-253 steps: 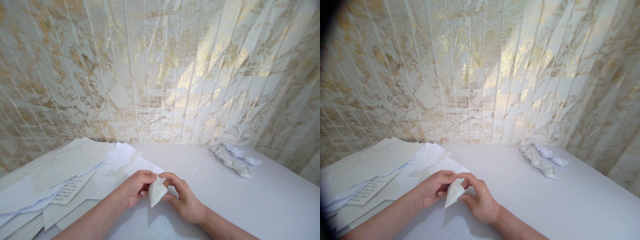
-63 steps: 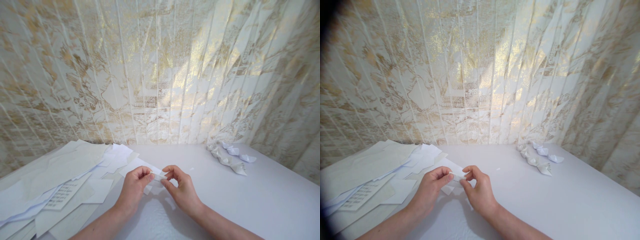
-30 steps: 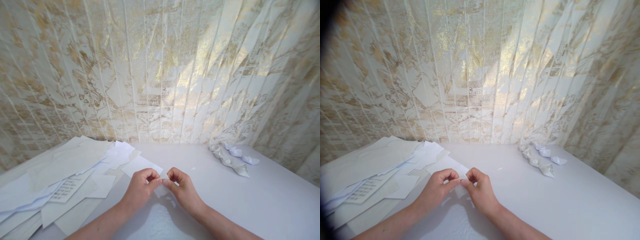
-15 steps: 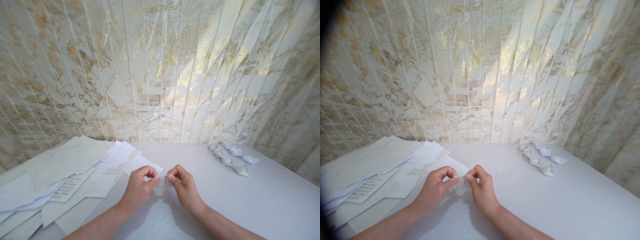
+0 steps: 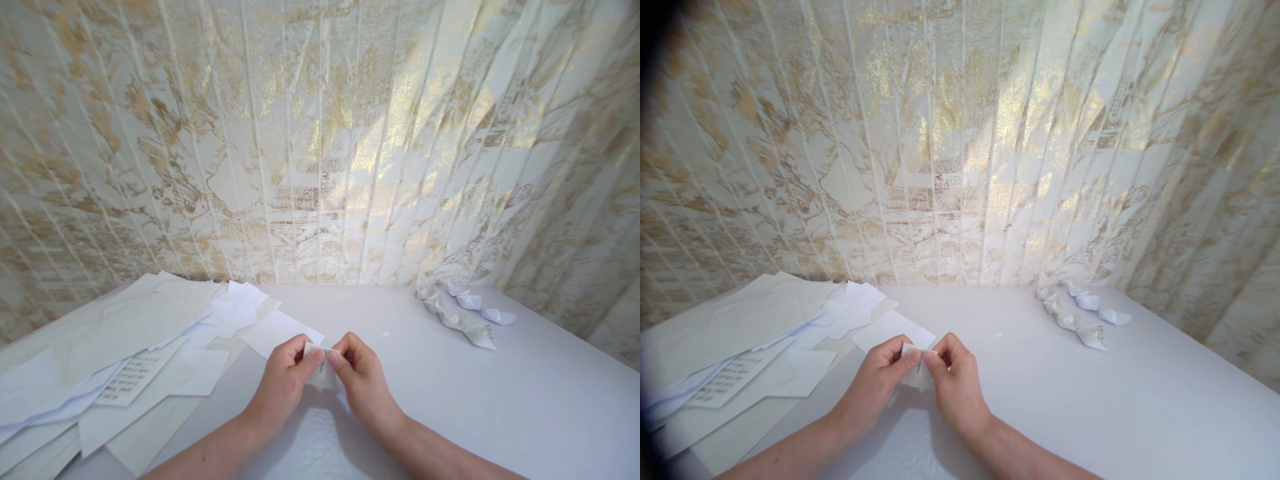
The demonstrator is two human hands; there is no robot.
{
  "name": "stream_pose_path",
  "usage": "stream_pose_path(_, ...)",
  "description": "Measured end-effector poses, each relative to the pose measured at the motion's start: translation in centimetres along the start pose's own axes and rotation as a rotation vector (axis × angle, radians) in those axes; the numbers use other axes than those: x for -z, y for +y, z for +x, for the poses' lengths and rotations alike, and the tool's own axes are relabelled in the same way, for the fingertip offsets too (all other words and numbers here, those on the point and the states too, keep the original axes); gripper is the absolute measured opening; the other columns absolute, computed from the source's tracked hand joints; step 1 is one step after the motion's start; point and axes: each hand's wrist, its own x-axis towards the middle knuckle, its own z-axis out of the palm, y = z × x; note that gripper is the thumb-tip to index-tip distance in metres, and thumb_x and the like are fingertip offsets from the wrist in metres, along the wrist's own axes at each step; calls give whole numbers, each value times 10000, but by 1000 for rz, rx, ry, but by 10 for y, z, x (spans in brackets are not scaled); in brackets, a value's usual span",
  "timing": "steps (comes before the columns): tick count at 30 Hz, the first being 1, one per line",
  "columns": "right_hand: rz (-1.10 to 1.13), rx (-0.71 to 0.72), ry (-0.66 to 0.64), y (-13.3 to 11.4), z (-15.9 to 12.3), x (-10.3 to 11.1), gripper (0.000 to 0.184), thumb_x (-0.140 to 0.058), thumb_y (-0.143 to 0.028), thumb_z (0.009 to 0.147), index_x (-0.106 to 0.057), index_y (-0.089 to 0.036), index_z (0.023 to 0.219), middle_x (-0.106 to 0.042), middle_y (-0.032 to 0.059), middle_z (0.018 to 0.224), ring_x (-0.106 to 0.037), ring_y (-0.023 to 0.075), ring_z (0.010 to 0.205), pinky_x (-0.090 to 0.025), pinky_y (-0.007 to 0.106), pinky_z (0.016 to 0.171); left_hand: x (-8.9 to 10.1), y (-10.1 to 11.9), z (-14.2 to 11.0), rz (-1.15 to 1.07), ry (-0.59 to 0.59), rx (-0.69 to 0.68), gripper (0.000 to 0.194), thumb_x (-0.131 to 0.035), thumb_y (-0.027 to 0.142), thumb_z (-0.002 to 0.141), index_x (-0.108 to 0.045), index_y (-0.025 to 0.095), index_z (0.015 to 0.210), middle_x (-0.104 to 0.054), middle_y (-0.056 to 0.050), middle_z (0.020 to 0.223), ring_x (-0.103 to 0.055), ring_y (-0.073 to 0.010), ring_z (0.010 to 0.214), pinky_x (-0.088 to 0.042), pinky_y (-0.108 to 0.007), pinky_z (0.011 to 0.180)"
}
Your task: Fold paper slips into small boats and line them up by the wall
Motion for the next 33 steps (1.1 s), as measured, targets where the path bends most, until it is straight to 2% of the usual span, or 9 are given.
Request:
stream_pose_path(4,49,-60,8,-2,0,-1,209,-542,-327,654,-410,-198,555,-368,-70,501,-323,103,498,-271,232,491,4,-4,4,29,72,5,345,-591,328,678,-310,202,523,-269,91,480,-249,-77,467,-211,-194,429)
stream_pose_path(8,96,-104,15,0,1,-1,199,-538,-312,640,-403,-201,545,-371,-71,486,-324,101,490,-264,232,489,6,-5,7,38,60,13,309,-545,365,715,-368,193,528,-311,80,483,-274,-84,473,-220,-198,432)
stream_pose_path(11,121,-132,31,2,0,-2,189,-531,-299,639,-404,-200,540,-382,-68,480,-331,102,492,-261,233,493,5,-3,6,29,27,20,297,-512,381,734,-414,183,535,-337,70,492,-298,-91,486,-238,-203,444)
stream_pose_path(16,166,-166,56,0,-2,-3,201,-546,-308,636,-413,-195,538,-395,-67,477,-328,99,492,-259,232,501,2,0,2,11,-105,63,207,-575,339,669,-556,142,607,-466,33,535,-395,-112,518,-296,-216,485)
stream_pose_path(23,231,-212,108,-3,2,0,229,-589,-317,605,-427,-192,501,-403,-69,451,-337,96,478,-255,232,507,4,-3,7,50,-7,91,336,-565,395,666,-389,188,468,-292,85,431,-251,-84,443,-193,-217,441)
stream_pose_path(29,283,-248,126,-1,4,1,255,-625,-324,609,-435,-190,505,-415,-67,442,-357,94,465,-272,234,503,6,-1,6,-2,6,94,340,-588,410,682,-459,169,480,-445,42,461,-359,-107,484,-257,-225,490)
stream_pose_path(33,314,-278,115,2,1,-2,276,-615,-367,638,-428,-192,535,-417,-68,445,-354,90,447,-268,233,486,2,3,1,-154,-99,105,309,-564,456,702,-535,160,620,-522,12,564,-477,-139,568,-339,-232,545)
